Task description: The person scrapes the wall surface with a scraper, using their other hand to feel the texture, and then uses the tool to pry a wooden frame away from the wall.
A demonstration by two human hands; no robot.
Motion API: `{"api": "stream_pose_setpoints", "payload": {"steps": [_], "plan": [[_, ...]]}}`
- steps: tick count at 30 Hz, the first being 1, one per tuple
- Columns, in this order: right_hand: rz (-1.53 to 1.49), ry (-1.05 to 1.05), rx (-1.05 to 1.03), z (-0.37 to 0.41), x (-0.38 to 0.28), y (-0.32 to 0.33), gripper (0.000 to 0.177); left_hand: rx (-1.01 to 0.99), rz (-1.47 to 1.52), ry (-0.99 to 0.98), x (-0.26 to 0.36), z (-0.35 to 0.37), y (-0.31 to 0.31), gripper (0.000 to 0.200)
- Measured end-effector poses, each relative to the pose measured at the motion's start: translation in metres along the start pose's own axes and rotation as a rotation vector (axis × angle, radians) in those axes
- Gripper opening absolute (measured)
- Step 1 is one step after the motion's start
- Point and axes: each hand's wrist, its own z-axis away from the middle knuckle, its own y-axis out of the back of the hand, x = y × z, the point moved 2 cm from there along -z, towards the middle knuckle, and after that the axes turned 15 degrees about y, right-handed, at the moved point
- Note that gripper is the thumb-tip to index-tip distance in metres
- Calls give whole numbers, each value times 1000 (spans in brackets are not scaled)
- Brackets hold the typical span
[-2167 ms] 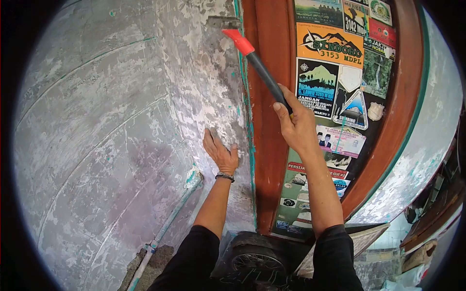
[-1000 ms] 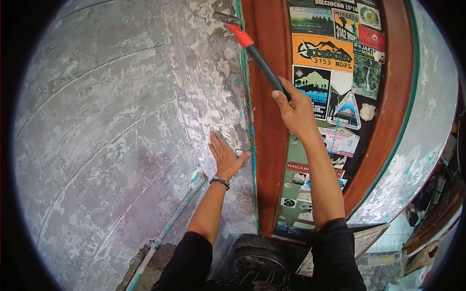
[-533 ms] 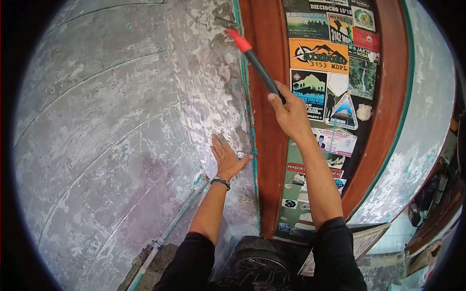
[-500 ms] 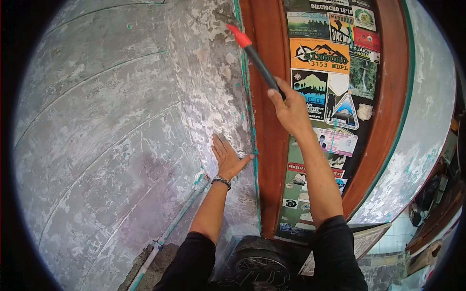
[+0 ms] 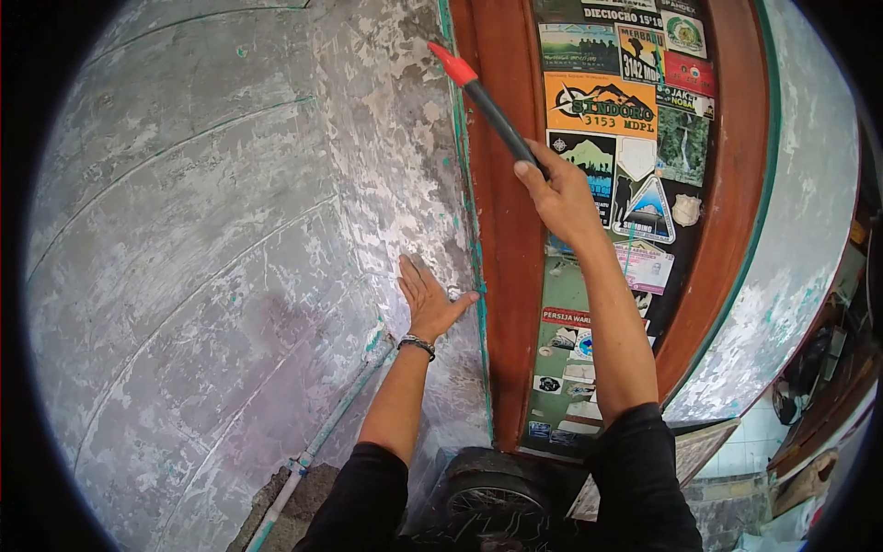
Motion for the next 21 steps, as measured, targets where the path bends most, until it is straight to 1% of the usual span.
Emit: {"api": "stream_pose_setpoints", "payload": {"steps": [2,6,9,10,12,16,18,21], "plan": [[-15,136,71,10,9,-4,45,3,16,-8,-1,0,-1,137],[40,88,98,-20,-6,-2,44,-11,-2,1,0,0,1,138],[-37,-22,33,-29,-5,0,44,-16,16,5,1,0,3,140],[-34,-19,31,-27,-2,-1,44,-18,5,11,1,1,3,140],[2,95,65,-25,-4,0,44,-18,-3,17,3,0,3,139],[46,76,96,-45,-16,-4,43,-19,-10,17,2,0,3,140],[-6,27,63,-46,-18,-4,43,-27,-4,21,0,1,0,140],[-29,54,107,-43,-13,-8,41,3,6,8,0,-2,-2,140]]}}
